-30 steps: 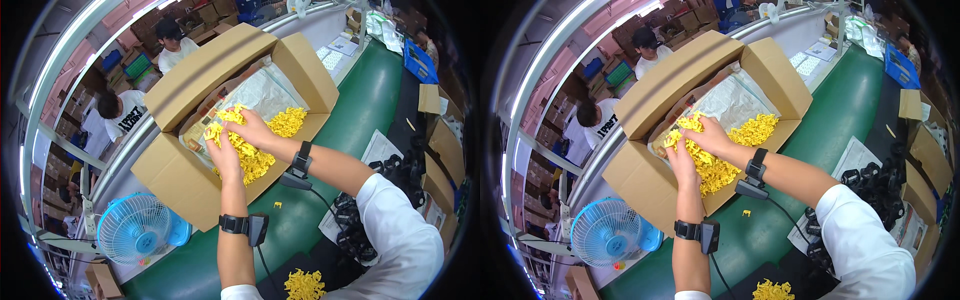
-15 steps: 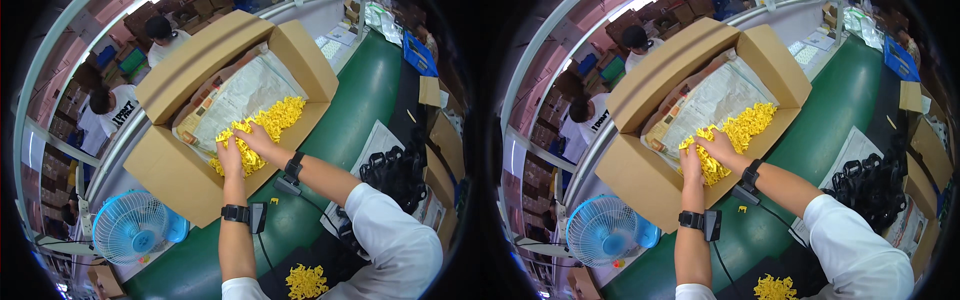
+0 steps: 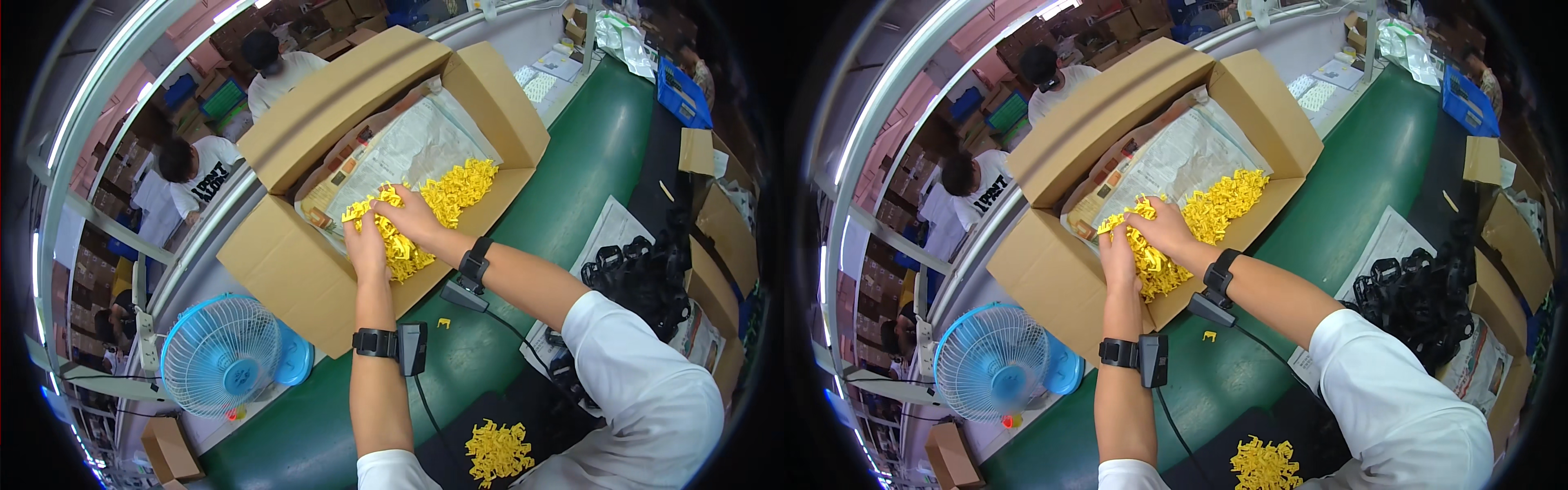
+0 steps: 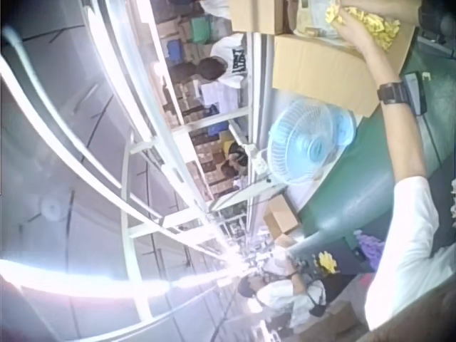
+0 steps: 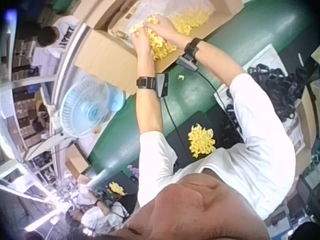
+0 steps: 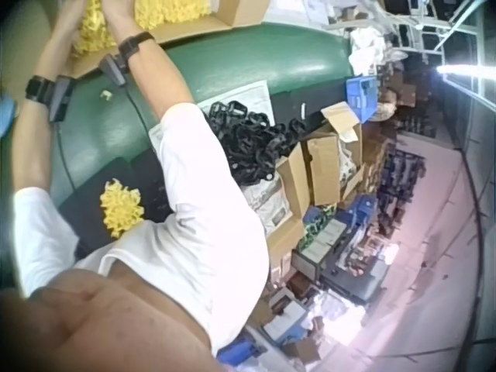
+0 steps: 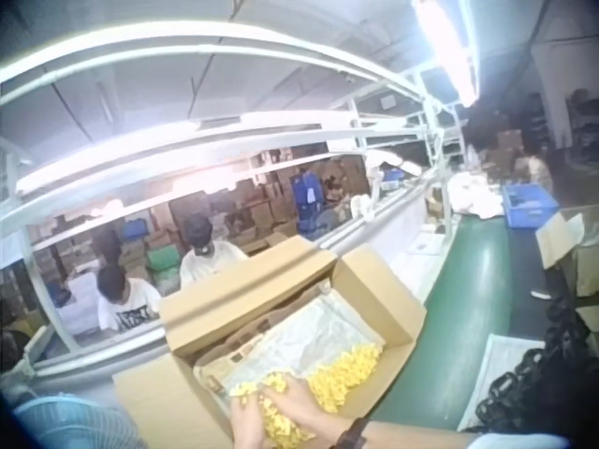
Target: Assembling small yellow plastic components into black plastic shells on an industrial production line.
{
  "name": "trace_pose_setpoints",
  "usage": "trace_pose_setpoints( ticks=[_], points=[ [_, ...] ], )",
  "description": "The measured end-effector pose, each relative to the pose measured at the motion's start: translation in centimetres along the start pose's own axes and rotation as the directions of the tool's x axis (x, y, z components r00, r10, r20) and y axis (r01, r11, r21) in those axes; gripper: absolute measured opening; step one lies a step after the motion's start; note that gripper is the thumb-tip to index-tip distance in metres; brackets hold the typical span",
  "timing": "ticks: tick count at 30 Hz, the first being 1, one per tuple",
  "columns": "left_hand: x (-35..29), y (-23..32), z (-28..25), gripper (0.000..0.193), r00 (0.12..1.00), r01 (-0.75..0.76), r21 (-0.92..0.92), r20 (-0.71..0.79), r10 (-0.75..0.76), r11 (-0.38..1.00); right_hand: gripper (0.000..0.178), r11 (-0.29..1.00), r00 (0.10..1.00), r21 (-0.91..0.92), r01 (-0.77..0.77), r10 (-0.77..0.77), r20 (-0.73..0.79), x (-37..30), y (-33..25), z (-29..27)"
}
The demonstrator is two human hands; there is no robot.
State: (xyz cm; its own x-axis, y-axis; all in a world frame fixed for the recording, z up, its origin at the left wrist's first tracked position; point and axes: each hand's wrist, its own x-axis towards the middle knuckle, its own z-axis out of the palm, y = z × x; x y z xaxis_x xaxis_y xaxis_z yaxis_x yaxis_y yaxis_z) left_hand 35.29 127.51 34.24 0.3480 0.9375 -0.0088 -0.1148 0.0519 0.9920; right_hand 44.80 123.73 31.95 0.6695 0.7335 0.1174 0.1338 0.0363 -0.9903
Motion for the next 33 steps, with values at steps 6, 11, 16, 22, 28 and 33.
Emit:
trace_pose_setpoints(
  ticks=[6,11,16,22,28,33],
  points=[
    [-0.6,1.7,-0.9,0.040,1.000,0.010,-0.001,0.000,-0.010,1.000,0.052,0.999,1.000,-0.041,0.029,-0.029,0.000,-1.5,-3.3,0.0],
    [-1.8,3.1,-0.7,0.034,0.995,-0.098,0.038,0.019,0.097,0.994,0.069,0.999,0.996,-0.007,-0.038,0.038,0.084,-2.1,-4.6,-0.9],
    [-2.6,4.2,-1.0,0.036,0.999,-0.028,-0.025,0.032,0.029,0.999,0.051,1.000,1.000,-0.013,0.013,-0.013,0.001,-3.2,-5.7,-0.8],
    [-5.2,6.3,-0.7,0.036,1.000,-0.014,-0.044,0.020,0.015,0.999,0.051,1.000,1.000,0.006,0.031,-0.031,-0.007,-4.6,-6.9,-1.1],
    [-8.8,9.3,-1.3,0.035,0.995,-0.088,-0.050,0.036,0.090,0.995,0.055,0.998,0.997,0.008,0.068,-0.068,-0.028,-7.8,-10.2,-1.6],
    [-12.4,10.8,-2.2,0.036,0.993,-0.103,-0.028,0.055,0.104,0.994,0.072,1.000,0.997,0.020,0.024,-0.025,0.066,-11.3,-12.2,-2.5]
  ],
)
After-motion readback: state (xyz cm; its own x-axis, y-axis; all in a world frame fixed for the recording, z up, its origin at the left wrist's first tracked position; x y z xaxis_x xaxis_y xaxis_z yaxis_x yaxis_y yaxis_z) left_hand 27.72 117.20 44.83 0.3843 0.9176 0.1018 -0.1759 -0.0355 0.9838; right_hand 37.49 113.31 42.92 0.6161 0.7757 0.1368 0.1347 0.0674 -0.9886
